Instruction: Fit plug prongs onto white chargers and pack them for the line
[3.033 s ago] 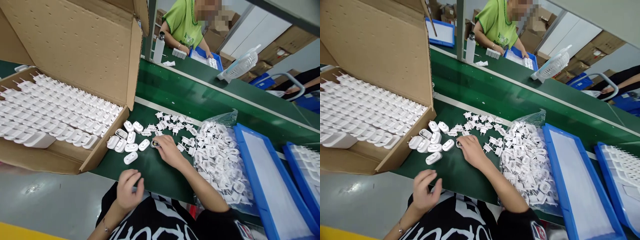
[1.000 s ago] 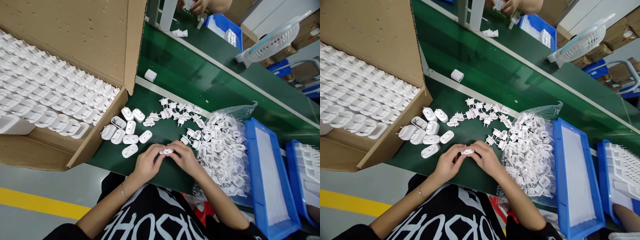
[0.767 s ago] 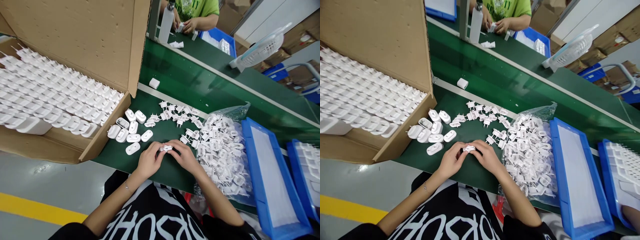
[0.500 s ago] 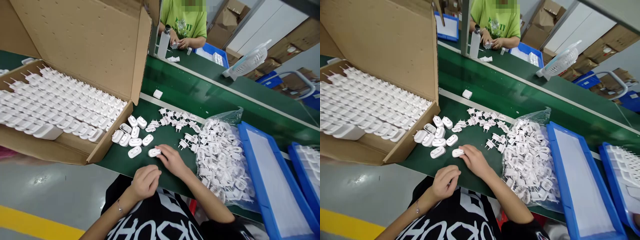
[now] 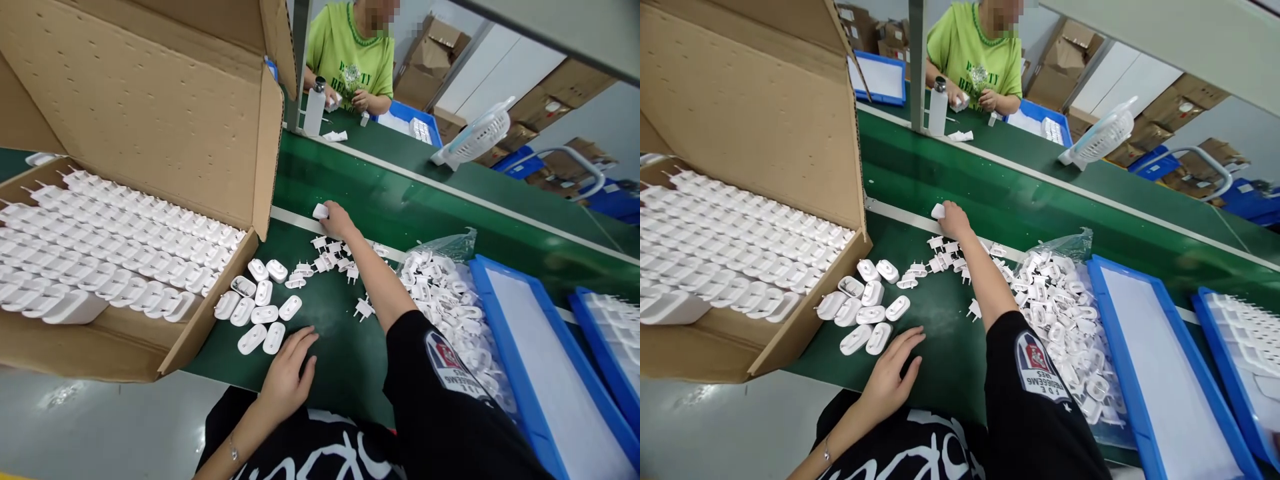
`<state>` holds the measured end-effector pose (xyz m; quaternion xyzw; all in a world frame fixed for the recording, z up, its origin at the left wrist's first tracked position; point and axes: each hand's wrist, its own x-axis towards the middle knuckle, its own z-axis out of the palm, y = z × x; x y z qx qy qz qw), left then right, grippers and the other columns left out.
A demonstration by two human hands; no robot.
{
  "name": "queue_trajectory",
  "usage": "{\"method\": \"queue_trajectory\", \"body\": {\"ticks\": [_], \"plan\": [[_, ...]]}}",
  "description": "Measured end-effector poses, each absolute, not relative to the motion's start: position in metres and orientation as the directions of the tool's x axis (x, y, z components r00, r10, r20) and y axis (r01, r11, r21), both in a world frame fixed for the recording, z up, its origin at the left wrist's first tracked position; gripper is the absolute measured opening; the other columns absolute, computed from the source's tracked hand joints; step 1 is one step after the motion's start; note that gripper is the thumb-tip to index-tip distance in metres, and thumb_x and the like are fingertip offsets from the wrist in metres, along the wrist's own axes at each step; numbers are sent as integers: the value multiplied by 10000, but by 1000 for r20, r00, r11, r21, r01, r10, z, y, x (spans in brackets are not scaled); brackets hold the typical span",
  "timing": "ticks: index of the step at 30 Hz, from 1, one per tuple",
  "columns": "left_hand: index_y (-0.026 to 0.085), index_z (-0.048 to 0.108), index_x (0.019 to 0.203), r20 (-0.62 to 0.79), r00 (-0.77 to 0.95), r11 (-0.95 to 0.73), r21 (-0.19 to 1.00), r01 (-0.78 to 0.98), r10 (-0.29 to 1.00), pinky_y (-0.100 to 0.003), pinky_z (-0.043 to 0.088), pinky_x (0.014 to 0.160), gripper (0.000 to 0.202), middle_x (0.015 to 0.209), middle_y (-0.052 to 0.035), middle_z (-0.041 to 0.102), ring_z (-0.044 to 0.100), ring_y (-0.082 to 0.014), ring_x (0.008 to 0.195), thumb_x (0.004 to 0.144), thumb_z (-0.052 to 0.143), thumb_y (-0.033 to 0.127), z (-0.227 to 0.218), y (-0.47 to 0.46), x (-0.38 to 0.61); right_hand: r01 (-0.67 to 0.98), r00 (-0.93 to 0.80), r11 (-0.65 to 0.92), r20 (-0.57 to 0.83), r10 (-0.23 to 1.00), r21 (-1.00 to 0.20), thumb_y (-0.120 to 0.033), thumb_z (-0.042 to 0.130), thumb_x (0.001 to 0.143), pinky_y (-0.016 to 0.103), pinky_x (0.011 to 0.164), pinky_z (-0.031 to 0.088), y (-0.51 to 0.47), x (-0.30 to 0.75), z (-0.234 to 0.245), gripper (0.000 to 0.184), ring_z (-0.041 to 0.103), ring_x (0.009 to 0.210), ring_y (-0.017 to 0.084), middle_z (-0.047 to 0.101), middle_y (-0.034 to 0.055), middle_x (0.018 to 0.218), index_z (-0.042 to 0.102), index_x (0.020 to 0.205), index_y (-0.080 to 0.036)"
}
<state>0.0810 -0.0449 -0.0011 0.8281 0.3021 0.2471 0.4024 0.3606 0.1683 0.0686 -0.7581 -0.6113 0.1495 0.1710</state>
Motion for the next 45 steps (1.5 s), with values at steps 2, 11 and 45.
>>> {"method": "queue_trajectory", "body": {"ticks": [2, 11, 45], "plan": [[238, 382, 1337, 133, 707, -438, 858, 270, 695, -347, 512, 940, 413, 1342, -102, 474, 540, -194, 1152, 929, 400, 174, 3, -46, 83, 888, 157, -146, -10, 988, -435, -123, 589, 786, 417, 911, 439, 142, 358, 81, 448, 554, 1007, 282, 530, 175, 1179, 499, 1222, -79], [187, 178, 1448, 207, 722, -615, 700, 362, 661, -467, 407, 918, 713, 1338, -152, 476, 463, -301, 1180, 855, 568, 260, 5, -37, 121, 967, -256, 248, -162, 953, -65, -58, 509, 805, 446, 915, 412, -80, 287, 101, 422, 521, 1014, 275, 576, 123, 1099, 504, 1219, -137], [204, 186, 1402, 166, 697, -387, 906, 171, 697, -409, 496, 939, 594, 1201, -123, 601, 590, -215, 1116, 878, 458, 137, -2, -41, 107, 549, -85, 65, 22, 996, -833, -189, 580, 905, 372, 987, 466, -89, 287, 65, 264, 571, 1156, 196, 687, -25, 1105, 655, 1121, -321]]}}
